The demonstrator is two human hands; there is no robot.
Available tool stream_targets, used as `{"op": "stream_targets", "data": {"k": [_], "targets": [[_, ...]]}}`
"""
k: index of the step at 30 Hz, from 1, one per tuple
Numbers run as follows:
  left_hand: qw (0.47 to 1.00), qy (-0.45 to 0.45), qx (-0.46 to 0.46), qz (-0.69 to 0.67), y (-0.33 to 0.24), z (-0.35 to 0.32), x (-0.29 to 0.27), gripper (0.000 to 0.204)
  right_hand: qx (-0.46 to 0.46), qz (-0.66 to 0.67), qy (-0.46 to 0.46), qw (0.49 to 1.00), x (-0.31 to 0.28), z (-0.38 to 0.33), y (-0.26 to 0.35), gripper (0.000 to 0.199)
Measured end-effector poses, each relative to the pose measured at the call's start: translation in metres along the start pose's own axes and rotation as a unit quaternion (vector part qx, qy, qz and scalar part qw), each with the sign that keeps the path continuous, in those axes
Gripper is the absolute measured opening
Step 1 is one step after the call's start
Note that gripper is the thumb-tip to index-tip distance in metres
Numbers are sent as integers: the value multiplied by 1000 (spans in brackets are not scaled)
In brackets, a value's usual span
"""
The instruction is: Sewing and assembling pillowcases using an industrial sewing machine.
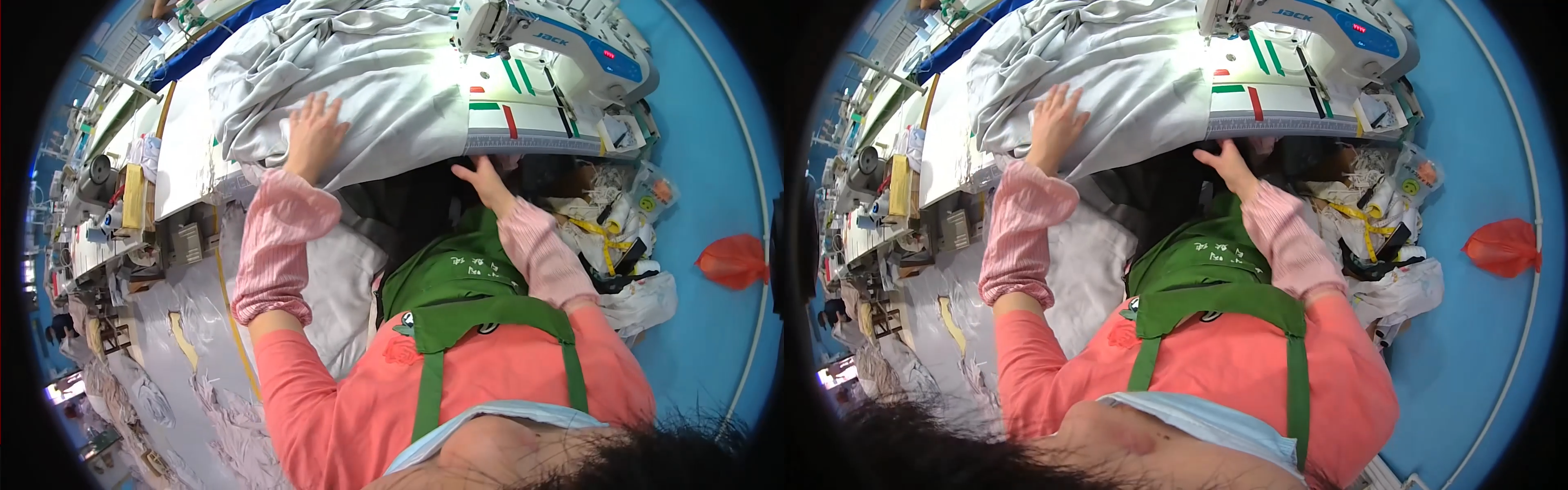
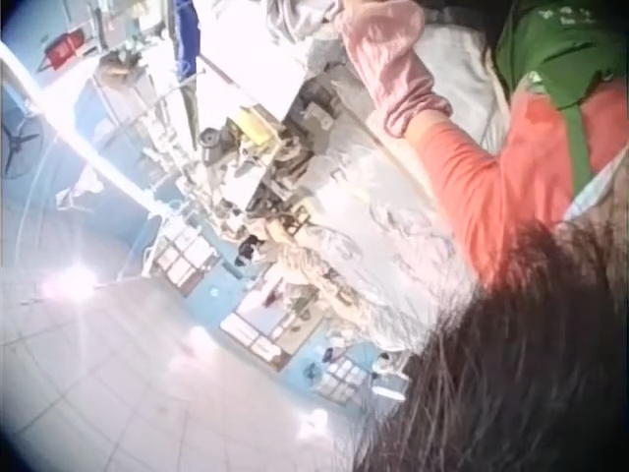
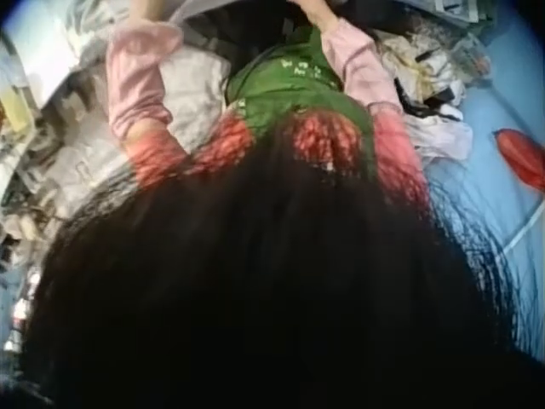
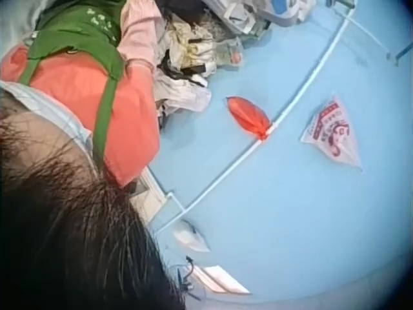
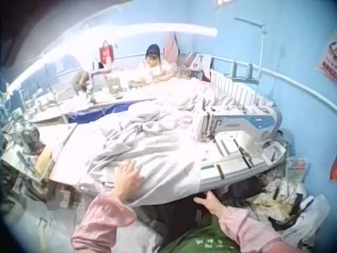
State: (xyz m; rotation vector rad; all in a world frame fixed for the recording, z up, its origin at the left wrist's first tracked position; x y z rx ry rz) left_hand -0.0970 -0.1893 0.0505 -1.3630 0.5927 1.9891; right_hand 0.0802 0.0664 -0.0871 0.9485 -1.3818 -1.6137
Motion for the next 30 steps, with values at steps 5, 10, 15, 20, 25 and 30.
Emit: {"op": "stream_targets", "data": {"k": [5, 10, 15, 20, 25, 30], "targets": [[962, -120, 153, -191, -71, -71, -32, 49, 109, -78, 207, 969, 87, -39, -2, 40], [944, -95, 239, -205, -114, -181, -25, 60, 204, 161, 239, 936, 93, -128, 43, 22], [970, -205, 96, -88, -122, -166, -8, 53, 286, 253, 217, 898, 72, -128, 74, 12], [946, -241, 156, -150, -154, -127, -56, 41, 329, 307, 195, 872, 61, -137, 98, 16], [929, -227, 224, -190, -181, -105, -105, 25, 279, 347, 155, 882, 41, -140, 111, 20], [918, -155, 213, -296, -184, -90, -114, 16, 159, 247, 95, 951, 24, -137, 122, 25]]}}
Point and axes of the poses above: each hand's wrist, its own z-axis towards the middle knuckle, its own x-axis out of the palm, y = z × x, the point moved 9 cm from there along z, towards the middle knuckle
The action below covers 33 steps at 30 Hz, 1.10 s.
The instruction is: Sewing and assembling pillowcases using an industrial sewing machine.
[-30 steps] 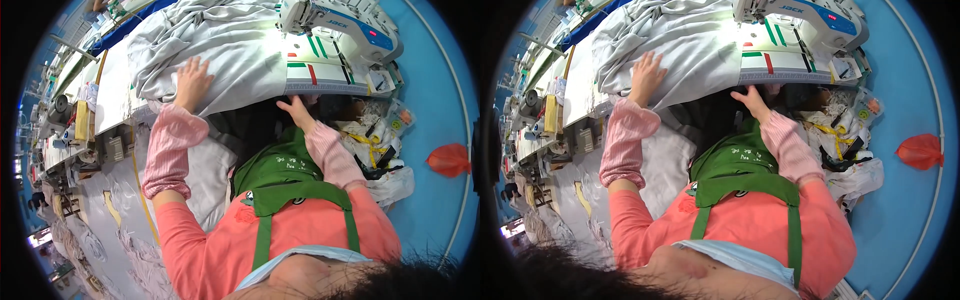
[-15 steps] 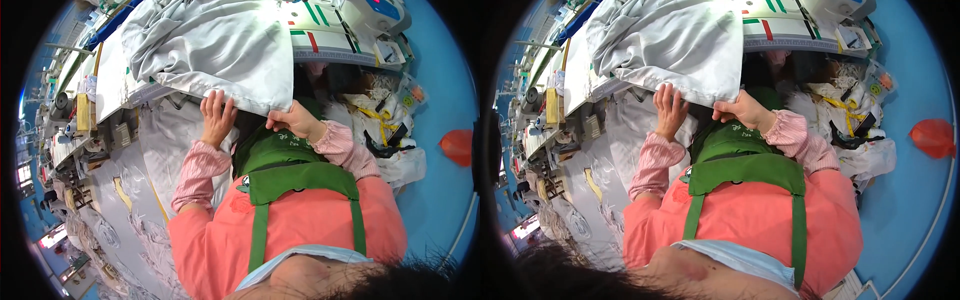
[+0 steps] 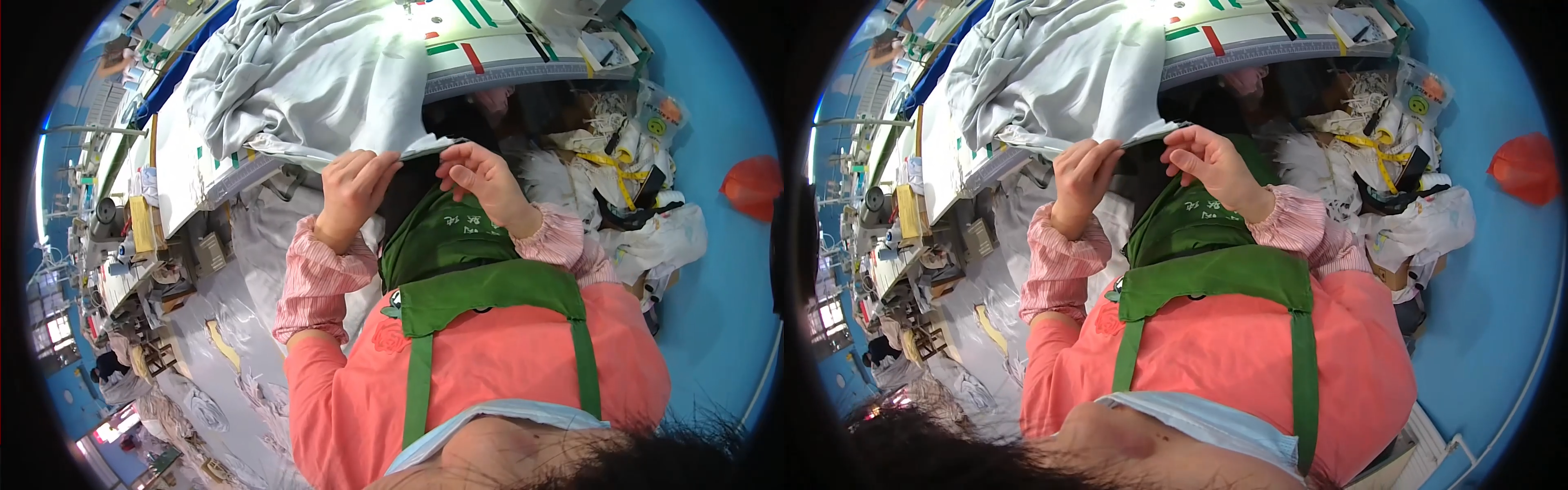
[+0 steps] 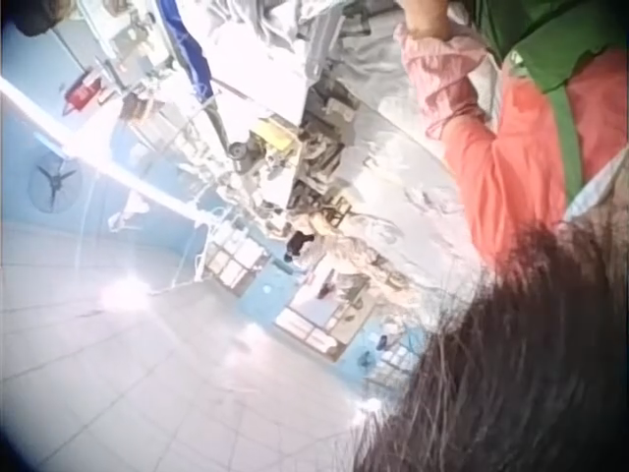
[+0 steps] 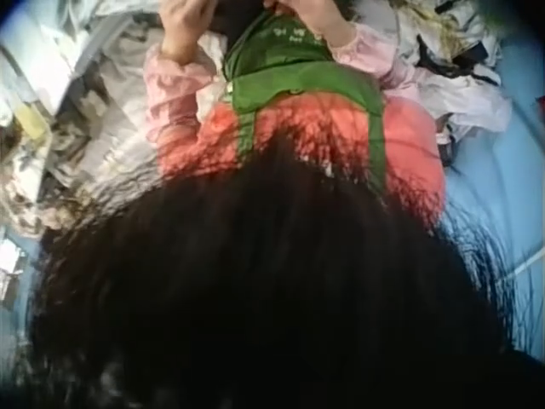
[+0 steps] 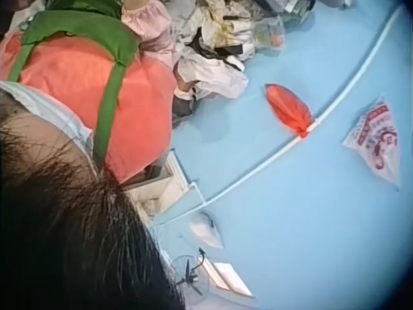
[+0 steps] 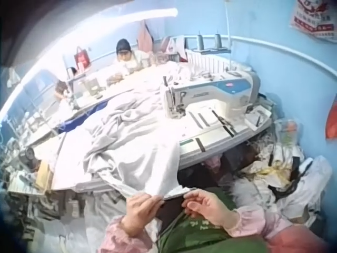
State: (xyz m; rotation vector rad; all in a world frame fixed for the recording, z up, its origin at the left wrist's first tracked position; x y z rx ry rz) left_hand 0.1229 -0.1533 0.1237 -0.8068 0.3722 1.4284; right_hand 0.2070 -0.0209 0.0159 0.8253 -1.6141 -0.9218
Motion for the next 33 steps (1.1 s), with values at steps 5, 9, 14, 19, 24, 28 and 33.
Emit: {"op": "stream_targets", "data": {"k": [5, 9, 14, 19, 24, 28, 33], "targets": [[999, 6, -27, -20, 4, 6, -2, 13, -358, -371, -92, 852, 13, -5, 68, 38], [999, 7, -22, -32, 4, 7, 0, 13, -518, -524, -40, 675, 51, -7, 86, 43], [998, 52, -1, -28, 16, -7, 1, 20, -555, -588, 11, 588, 68, -24, 92, 23], [993, 83, 7, 87, 69, -31, -20, 28, -521, -635, 30, 570, 61, -30, 98, 24], [981, 64, -55, 177, 129, -52, -52, 22, -499, -626, 13, 600, 53, -28, 107, 22], [981, 67, -51, 176, 147, -51, -61, 16, -466, -621, -14, 630, 39, -26, 110, 24], [983, 59, -62, 164, 148, -46, -77, 14, -459, -624, -59, 630, 21, -25, 112, 24]]}}
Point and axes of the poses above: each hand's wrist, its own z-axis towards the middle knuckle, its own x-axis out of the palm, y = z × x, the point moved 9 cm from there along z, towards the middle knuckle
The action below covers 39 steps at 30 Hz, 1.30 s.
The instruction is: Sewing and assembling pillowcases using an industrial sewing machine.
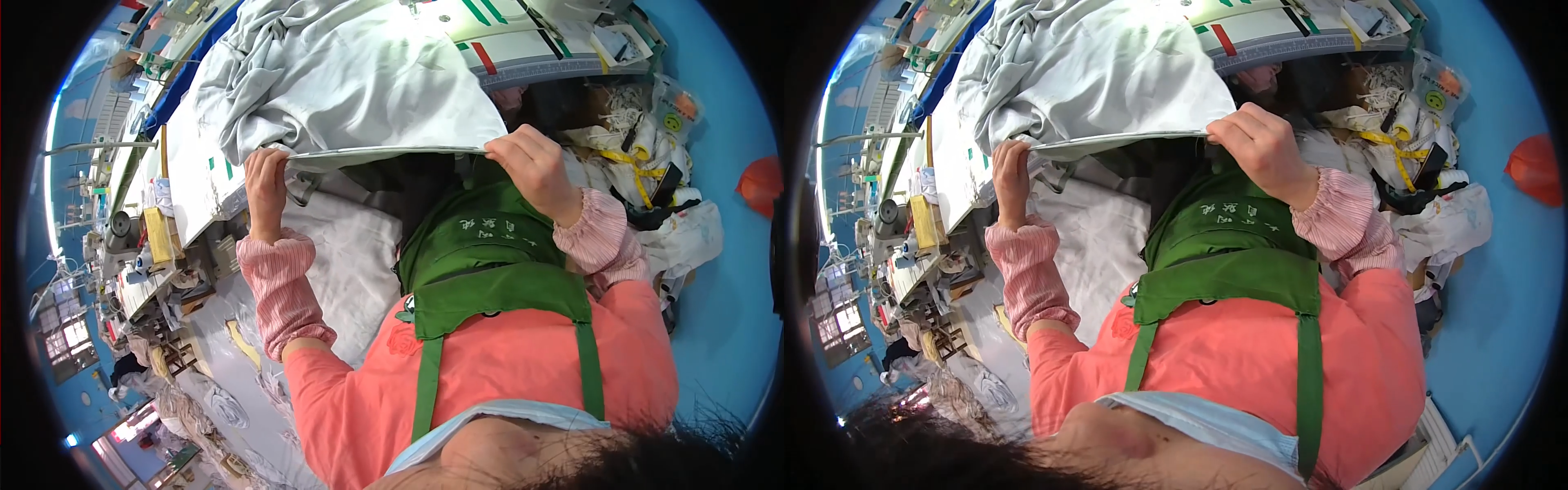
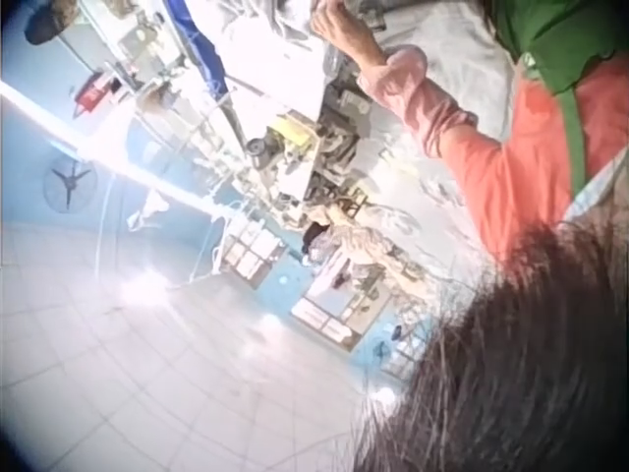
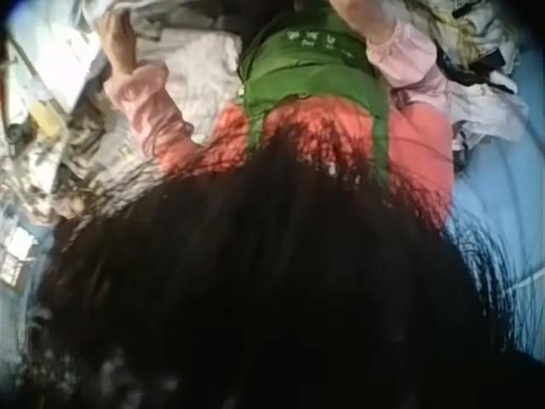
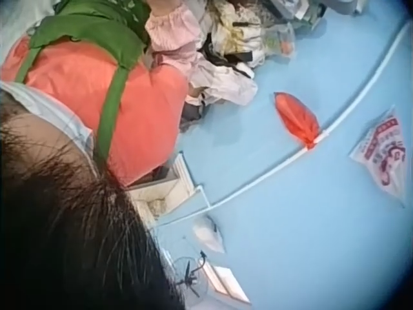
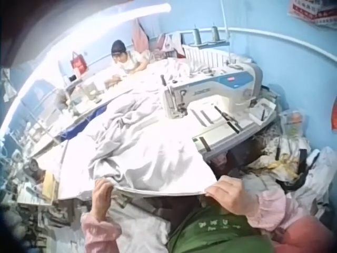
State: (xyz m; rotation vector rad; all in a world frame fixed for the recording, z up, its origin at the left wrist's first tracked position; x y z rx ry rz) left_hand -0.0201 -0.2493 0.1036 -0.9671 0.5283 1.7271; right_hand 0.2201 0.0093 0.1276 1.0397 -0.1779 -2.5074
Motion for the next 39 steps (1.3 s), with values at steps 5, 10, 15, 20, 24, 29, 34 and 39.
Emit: {"op": "stream_targets", "data": {"k": [5, 10, 15, 20, 24, 29, 34, 39], "targets": [[999, -8, -36, -5, 2, -6, -27, 18, 22, -10, -4, 1000, -2, 3, -4, 23], [997, -59, -9, 56, -15, -20, -74, 13, -60, 0, 39, 997, -7, -8, 26, 20], [994, 87, -46, 43, -25, -64, -40, 15, -76, 57, 60, 994, 21, -30, 31, 16], [940, 325, -76, 71, -39, -54, 57, 12, -45, 95, 147, 983, 56, -55, 6, 11], [974, 186, 56, -115, -125, 52, 128, 29, -58, 89, 180, 978, 66, -63, -1, 9], [983, 162, 57, -60, -107, 135, 193, 39, -76, 65, 182, 978, 57, -57, 0, 8], [980, 150, 85, -96, -86, 129, 201, 37, -103, 113, 121, 981, 22, -20, 9, 11], [976, 150, 77, -137, -82, 130, 203, 38, -169, 70, 38, 982, 6, 40, 46, 12]]}}
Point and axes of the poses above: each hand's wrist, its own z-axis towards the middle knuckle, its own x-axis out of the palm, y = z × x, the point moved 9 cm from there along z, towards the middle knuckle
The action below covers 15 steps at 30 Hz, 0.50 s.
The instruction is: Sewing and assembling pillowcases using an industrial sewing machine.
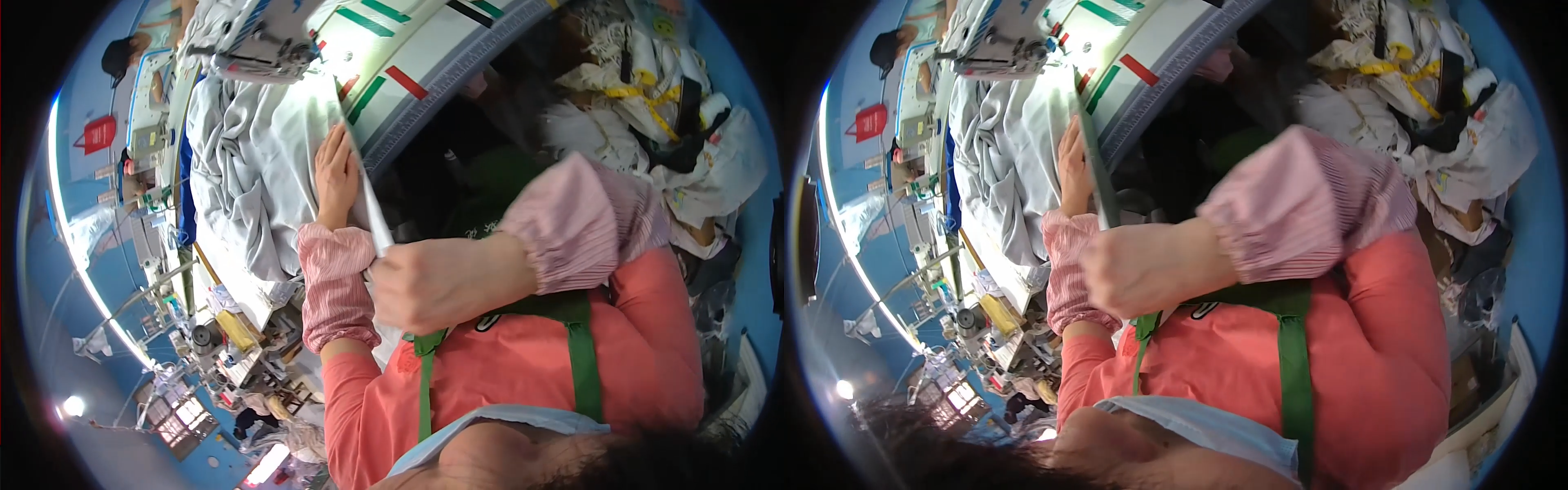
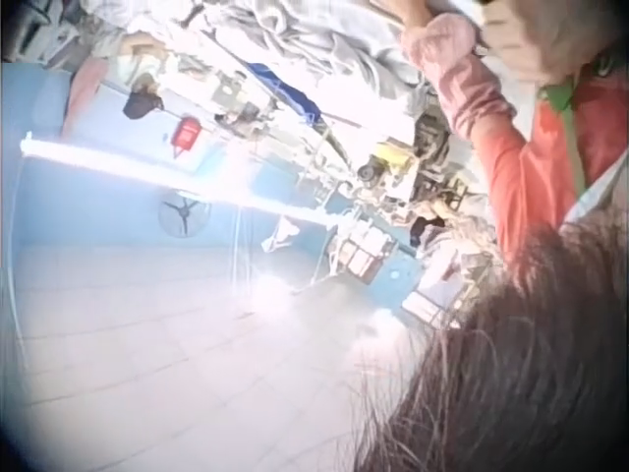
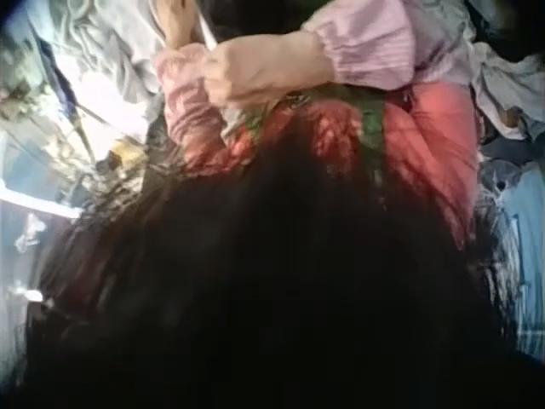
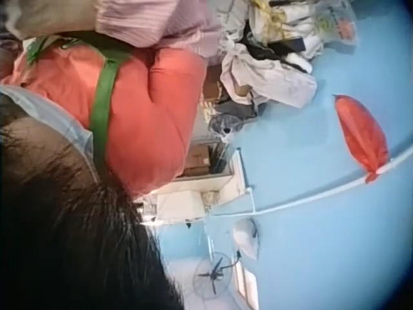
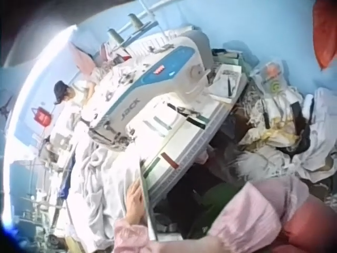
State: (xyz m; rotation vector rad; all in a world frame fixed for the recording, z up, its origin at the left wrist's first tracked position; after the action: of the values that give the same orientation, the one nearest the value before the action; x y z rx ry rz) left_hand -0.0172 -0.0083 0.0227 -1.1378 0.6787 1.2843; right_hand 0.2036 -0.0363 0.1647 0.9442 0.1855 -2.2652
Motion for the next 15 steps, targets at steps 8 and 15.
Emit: {"op": "stream_targets", "data": {"k": [8, 15], "targets": [[999, 28, -32, 9, 11, -3, 6, 39, 15, 14, 14, 1000, 8, 10, 0, 11], [999, 26, -2, 33, -2, 4, 0, 40, 117, 52, 117, 985, 44, -112, -31, 8]]}}
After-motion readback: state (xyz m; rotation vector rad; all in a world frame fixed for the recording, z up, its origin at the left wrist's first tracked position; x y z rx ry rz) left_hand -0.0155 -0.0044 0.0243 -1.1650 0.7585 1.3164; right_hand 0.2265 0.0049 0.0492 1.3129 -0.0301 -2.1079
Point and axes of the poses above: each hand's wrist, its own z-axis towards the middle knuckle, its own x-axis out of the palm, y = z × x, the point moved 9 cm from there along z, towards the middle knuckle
